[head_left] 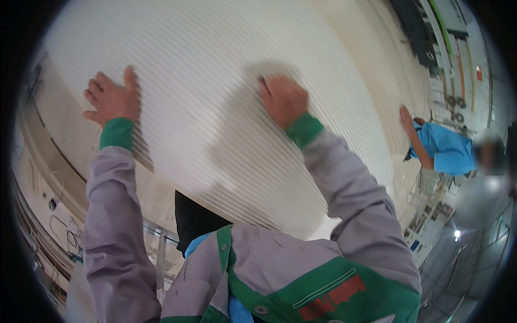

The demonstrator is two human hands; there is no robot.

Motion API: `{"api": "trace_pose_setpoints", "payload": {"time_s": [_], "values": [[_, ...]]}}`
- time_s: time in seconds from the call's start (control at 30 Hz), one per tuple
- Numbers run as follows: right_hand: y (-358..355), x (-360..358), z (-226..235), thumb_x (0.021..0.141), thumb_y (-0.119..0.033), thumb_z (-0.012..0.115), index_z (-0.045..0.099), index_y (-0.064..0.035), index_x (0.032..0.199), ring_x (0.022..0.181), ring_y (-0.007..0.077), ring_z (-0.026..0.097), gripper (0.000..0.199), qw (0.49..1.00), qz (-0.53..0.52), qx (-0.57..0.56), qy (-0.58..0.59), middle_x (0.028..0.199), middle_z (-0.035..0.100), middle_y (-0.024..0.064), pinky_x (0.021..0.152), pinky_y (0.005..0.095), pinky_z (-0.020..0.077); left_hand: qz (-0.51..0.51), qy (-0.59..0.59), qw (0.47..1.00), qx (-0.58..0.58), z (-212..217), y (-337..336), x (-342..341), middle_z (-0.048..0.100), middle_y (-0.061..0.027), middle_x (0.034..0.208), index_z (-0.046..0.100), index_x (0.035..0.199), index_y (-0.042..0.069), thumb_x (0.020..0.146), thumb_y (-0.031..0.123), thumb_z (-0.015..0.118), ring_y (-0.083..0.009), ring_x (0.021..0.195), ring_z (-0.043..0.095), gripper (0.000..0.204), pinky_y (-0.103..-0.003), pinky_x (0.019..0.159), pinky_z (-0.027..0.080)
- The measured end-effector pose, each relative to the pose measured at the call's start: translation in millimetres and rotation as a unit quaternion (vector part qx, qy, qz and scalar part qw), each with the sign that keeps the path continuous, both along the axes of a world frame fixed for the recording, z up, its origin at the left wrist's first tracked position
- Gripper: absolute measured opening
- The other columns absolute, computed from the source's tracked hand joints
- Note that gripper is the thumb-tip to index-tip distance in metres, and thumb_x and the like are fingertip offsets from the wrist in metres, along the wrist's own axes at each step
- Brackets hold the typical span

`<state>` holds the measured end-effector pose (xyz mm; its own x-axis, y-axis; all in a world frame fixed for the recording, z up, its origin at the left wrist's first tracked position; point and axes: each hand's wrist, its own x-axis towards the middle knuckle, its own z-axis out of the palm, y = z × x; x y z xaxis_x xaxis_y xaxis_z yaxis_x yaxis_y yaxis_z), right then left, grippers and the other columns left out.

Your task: The person uses a small handheld scraper to remove material from a large white ribbed panel. They work methodically across the surface, moving from one section to another while another person works nearby.

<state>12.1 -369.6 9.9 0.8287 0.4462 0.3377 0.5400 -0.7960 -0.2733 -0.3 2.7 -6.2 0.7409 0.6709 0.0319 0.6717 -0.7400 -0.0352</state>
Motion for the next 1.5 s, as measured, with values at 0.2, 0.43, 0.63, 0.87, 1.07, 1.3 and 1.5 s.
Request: {"api": "trace_pose_setpoints", "payload": {"time_s": [0.2,0.43,0.63,0.87,1.07,1.3,1.5], "values": [[234.9,182.0,0.5,0.097,-0.026,0.053,0.066,-0.0101,0.099,0.094,0.0359,0.072,0.021,0.998,-0.011,-0.049,0.039,0.098,0.073,0.0153,0.078,0.0509,0.0569,-0.002,-0.006,0.998,-0.06,15.1,-0.4,-5.4,0.018,-0.0222,0.166,0.022,0.159,0.001,0.096,0.069,0.04,-0.0398,0.156,0.008,0.095,-0.066,0.121,0.006],[250.5,196.2,8.0,0.098,-0.026,0.052,0.066,-0.0107,0.103,0.097,0.0363,0.071,0.021,0.991,-0.003,-0.09,0.099,0.104,0.073,0.0153,0.081,0.0509,0.0569,-0.001,-0.04,0.995,-0.092,27.2,-2.4,-6.1,0.018,-0.0231,0.165,0.022,0.158,-0.001,0.096,0.065,0.044,-0.0407,0.156,0.006,0.093,-0.066,0.121,0.004],[-5.0,-5.7,-8.8,0.095,-0.026,0.064,0.059,-0.007,0.078,0.07,0.0316,0.061,0.026,0.999,0.027,-0.003,-0.017,0.076,0.06,0.0113,0.062,0.0464,0.0493,-0.011,-0.036,0.997,-0.068,23.4,-2.5,-9.1,0.021,-0.0213,0.165,0.025,0.158,0.002,0.096,0.065,0.042,-0.0387,0.156,0.009,0.09,-0.065,0.121,0.006],[-245.3,-233.7,50.5,0.091,-0.016,0.065,0.067,-0.0042,0.088,0.074,0.0358,0.061,0.012,0.971,-0.109,-0.163,0.139,0.08,0.064,0.0149,0.068,0.0488,0.0489,0.004,-0.023,0.998,-0.059,15.4,-0.7,-3.5,0.019,-0.0183,0.167,0.023,0.16,0.006,0.096,0.069,0.04,-0.0367,0.156,0.01,0.091,-0.065,0.122,0.006],[-153.7,-137.4,27.8,0.09,-0.022,0.068,0.061,-0.0082,0.078,0.066,0.0315,0.058,0.02,0.983,-0.05,-0.135,0.112,0.073,0.059,0.011,0.058,0.0462,0.0458,-0.007,-0.018,0.997,-0.077,17.4,1.7,-3.0,0.018,-0.0209,0.166,0.022,0.159,0.001,0.097,0.065,0.04,-0.0394,0.156,0.008,0.09,-0.068,0.12,0.004],[147.3,119.8,-11.0,0.1,-0.037,0.05,0.062,-0.0119,0.096,0.086,0.0373,0.067,0.028,0.995,-0.027,-0.07,0.066,0.093,0.07,0.0129,0.075,0.0541,0.0517,-0.011,-0.032,0.997,-0.064,14.5,2.7,-4.0,0.019,-0.023,0.165,0.021,0.159,0.0,0.096,0.064,0.042,-0.0397,0.156,0.008,0.092,-0.069,0.119,0.005],[263.6,199.3,9.1,0.103,-0.025,0.04,0.06,-0.0085,0.103,0.084,0.0377,0.07,0.026,0.996,0.015,-0.079,0.025,0.092,0.072,0.0182,0.074,0.0534,0.0551,0.001,-0.013,0.997,-0.078,22.5,3.8,-3.7,0.017,-0.0214,0.167,0.021,0.16,0.002,0.097,0.067,0.041,-0.0383,0.156,0.009,0.092,-0.066,0.121,0.006]]}}
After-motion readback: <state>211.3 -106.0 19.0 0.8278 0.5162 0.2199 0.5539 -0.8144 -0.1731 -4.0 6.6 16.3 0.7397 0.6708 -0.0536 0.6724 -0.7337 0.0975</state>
